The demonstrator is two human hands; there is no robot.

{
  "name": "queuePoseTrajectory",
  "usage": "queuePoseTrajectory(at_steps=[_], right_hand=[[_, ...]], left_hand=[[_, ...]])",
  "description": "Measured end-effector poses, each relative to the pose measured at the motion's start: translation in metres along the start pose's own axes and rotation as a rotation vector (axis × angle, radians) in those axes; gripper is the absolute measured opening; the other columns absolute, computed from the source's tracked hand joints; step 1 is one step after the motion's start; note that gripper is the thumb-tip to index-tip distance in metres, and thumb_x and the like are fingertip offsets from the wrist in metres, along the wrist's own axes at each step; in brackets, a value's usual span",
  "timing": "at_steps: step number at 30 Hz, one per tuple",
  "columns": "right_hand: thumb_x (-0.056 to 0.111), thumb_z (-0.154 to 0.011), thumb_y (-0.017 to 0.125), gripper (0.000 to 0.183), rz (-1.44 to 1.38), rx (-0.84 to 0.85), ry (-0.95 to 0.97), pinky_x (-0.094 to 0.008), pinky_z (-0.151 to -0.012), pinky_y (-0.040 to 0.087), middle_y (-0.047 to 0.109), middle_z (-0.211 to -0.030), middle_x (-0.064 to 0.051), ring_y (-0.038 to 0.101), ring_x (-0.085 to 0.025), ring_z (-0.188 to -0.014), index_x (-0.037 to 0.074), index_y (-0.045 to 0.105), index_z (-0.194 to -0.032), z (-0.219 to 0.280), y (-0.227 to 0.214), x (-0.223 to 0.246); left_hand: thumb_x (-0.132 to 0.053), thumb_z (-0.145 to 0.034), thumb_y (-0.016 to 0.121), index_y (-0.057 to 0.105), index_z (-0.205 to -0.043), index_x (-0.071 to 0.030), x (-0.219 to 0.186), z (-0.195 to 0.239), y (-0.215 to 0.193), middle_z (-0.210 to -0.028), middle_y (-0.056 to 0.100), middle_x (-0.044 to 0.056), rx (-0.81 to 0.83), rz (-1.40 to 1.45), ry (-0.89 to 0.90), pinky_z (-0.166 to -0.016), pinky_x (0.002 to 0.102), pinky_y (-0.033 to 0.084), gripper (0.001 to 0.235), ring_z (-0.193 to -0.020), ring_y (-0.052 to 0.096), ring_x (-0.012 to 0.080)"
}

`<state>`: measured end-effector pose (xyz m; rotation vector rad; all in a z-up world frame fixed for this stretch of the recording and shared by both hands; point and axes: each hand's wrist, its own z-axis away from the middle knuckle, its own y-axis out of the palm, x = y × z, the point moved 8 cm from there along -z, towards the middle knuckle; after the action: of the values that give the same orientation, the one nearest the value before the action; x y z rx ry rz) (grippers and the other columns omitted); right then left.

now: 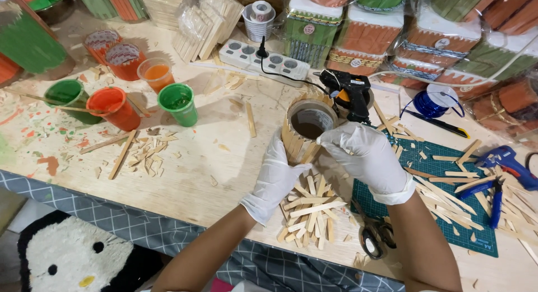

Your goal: Assembling a decorative container by gluing small wooden sticks onto a cylindrical tube using a hot glue gun.

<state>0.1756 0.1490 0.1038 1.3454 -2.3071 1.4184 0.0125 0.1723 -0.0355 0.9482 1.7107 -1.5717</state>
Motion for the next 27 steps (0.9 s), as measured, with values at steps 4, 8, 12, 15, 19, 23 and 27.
queuePoseTrajectory(at_steps=[4, 8, 12, 15, 19, 23, 27], right_hand=[[0.010, -0.094, 0.072, 0.016, 0.034, -0.005, -0.004, -0.042, -0.072, 0.057, 0.073, -0.088, -0.009, 0.070, -0.034, -0.079, 0.017, 0.082, -0.104, 0.002, 0.002, -0.001], [0.010, -0.093, 0.077, 0.010, -0.020, -0.069, -0.016, -0.039, -0.069, 0.055, 0.070, -0.082, -0.009, 0.068, -0.031, -0.074, 0.013, 0.081, -0.101, 0.004, 0.001, -0.001], [0.010, -0.094, 0.075, 0.009, -0.053, -0.072, -0.006, -0.036, -0.066, 0.055, 0.068, -0.077, -0.007, 0.068, -0.027, -0.069, 0.015, 0.082, -0.097, 0.004, 0.002, 0.001], [0.012, -0.094, 0.077, 0.008, -0.063, -0.108, -0.036, -0.031, -0.067, 0.053, 0.069, -0.079, -0.005, 0.066, -0.024, -0.069, 0.016, 0.082, -0.098, 0.003, -0.001, 0.008], [0.008, -0.098, 0.073, 0.012, -0.119, -0.108, -0.105, -0.038, -0.069, 0.051, 0.067, -0.078, -0.018, 0.062, -0.029, -0.069, -0.001, 0.076, -0.106, -0.005, -0.010, 0.033], [0.011, -0.090, 0.078, 0.017, -0.104, 0.046, 0.049, -0.030, -0.072, 0.054, 0.077, -0.079, -0.002, 0.067, -0.015, -0.063, 0.018, 0.084, -0.104, -0.008, -0.006, 0.021], [0.015, -0.096, 0.075, 0.014, -0.273, -0.068, 0.260, -0.034, -0.081, 0.052, 0.072, -0.091, -0.008, 0.063, -0.014, -0.085, 0.009, 0.080, -0.109, -0.003, -0.021, 0.008]], left_hand=[[-0.036, -0.064, 0.097, 0.023, -0.158, -0.005, 0.002, 0.000, 0.001, -0.155, 0.039, 0.022, 0.005, -0.003, -0.007, -0.124, 0.045, 0.033, 0.123, -0.147, 0.038, 0.0395], [-0.034, -0.067, 0.096, 0.022, -0.158, -0.003, -0.004, 0.001, -0.002, -0.156, 0.038, 0.024, 0.010, -0.014, -0.004, -0.124, 0.046, 0.033, 0.121, -0.147, 0.037, 0.0415], [-0.034, -0.067, 0.096, 0.022, -0.158, -0.003, 0.000, 0.002, 0.001, -0.155, 0.038, 0.024, 0.004, -0.035, -0.015, -0.124, 0.046, 0.033, 0.121, -0.146, 0.038, 0.0412], [-0.034, -0.067, 0.096, 0.021, -0.158, -0.004, 0.003, 0.003, 0.003, -0.156, 0.036, 0.023, 0.008, -0.052, -0.023, -0.125, 0.046, 0.033, 0.123, -0.147, 0.037, 0.0405], [-0.033, -0.068, 0.095, 0.020, -0.158, -0.003, -0.003, 0.003, 0.000, -0.157, 0.035, 0.023, 0.002, -0.047, -0.016, -0.125, 0.046, 0.032, 0.121, -0.148, 0.035, 0.0410], [-0.033, -0.070, 0.094, 0.019, -0.159, -0.003, 0.001, 0.007, 0.001, -0.157, 0.034, 0.024, 0.005, -0.050, -0.013, -0.125, 0.047, 0.031, 0.120, -0.148, 0.034, 0.0422], [-0.034, -0.070, 0.094, 0.020, -0.158, -0.002, -0.015, 0.005, -0.006, -0.157, 0.034, 0.024, -0.010, -0.028, 0.012, -0.125, 0.047, 0.032, 0.120, -0.148, 0.034, 0.0427]])
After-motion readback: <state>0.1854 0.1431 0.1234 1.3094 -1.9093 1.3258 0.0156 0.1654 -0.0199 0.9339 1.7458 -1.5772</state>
